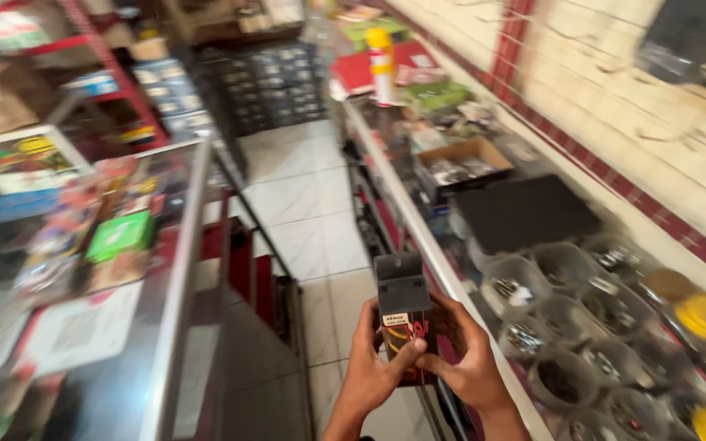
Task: The person organizes various motorcycle parts by picking up packaged items from a glass display counter and placing them onto a wire rack shelf.
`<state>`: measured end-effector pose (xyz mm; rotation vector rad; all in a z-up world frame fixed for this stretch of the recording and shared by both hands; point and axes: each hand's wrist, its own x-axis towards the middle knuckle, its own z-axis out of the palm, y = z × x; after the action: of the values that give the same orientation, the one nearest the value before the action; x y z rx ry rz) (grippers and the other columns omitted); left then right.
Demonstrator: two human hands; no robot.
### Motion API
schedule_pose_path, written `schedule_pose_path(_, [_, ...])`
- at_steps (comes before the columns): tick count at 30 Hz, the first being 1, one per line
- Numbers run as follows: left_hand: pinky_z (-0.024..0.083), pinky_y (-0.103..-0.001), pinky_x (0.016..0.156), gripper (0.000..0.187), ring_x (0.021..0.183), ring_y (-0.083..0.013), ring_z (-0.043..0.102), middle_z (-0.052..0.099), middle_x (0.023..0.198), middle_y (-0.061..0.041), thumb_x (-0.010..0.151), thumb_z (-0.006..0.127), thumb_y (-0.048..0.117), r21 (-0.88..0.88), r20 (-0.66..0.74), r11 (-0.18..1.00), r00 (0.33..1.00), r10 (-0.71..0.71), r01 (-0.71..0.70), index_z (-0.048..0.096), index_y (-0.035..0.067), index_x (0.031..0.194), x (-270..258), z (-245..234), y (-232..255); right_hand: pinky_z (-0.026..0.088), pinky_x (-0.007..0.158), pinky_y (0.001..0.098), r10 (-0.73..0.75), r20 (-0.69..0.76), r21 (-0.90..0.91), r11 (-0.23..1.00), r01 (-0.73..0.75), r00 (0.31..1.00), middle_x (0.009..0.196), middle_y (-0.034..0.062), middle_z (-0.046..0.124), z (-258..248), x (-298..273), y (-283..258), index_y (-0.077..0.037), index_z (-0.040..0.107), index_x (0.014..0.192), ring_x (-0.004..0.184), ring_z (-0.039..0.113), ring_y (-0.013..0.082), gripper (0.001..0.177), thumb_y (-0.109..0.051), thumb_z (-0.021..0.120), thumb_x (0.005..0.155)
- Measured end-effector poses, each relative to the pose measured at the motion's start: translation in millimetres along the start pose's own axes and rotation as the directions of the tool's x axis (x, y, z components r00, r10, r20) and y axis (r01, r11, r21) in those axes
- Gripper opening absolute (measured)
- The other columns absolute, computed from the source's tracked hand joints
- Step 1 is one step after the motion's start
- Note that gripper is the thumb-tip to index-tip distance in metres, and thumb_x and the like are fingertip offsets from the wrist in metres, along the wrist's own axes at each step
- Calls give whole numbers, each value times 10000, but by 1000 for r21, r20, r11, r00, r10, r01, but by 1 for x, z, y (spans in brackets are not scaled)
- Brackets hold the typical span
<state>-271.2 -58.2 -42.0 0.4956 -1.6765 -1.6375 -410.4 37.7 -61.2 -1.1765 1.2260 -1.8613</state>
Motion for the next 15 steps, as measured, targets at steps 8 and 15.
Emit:
schedule_pose_path(8, [596,-347,875,836,1025,-184,701,682,1148,-101,750,869,129,-46,145,992,983,-113,121,387,71,1431,57,4,5,484,1074,404,0,-237,-228,972,-55,971,1299,144,694,-1,23,-15,-9,512,1444,1226,658,233,867,-242,914,712])
schedule_pose_path(15, [610,-332,849,772,983,-169,707,696,1113,-98,772,863,119,-164,364,968,924,-119,190,413,46,1395,86,-9,-13,470,1114,402,-72,-322,-385,921,-61,944,1346,140,680,8,26,-10,6,522,1463,1268,638,234,871,-235,924,728])
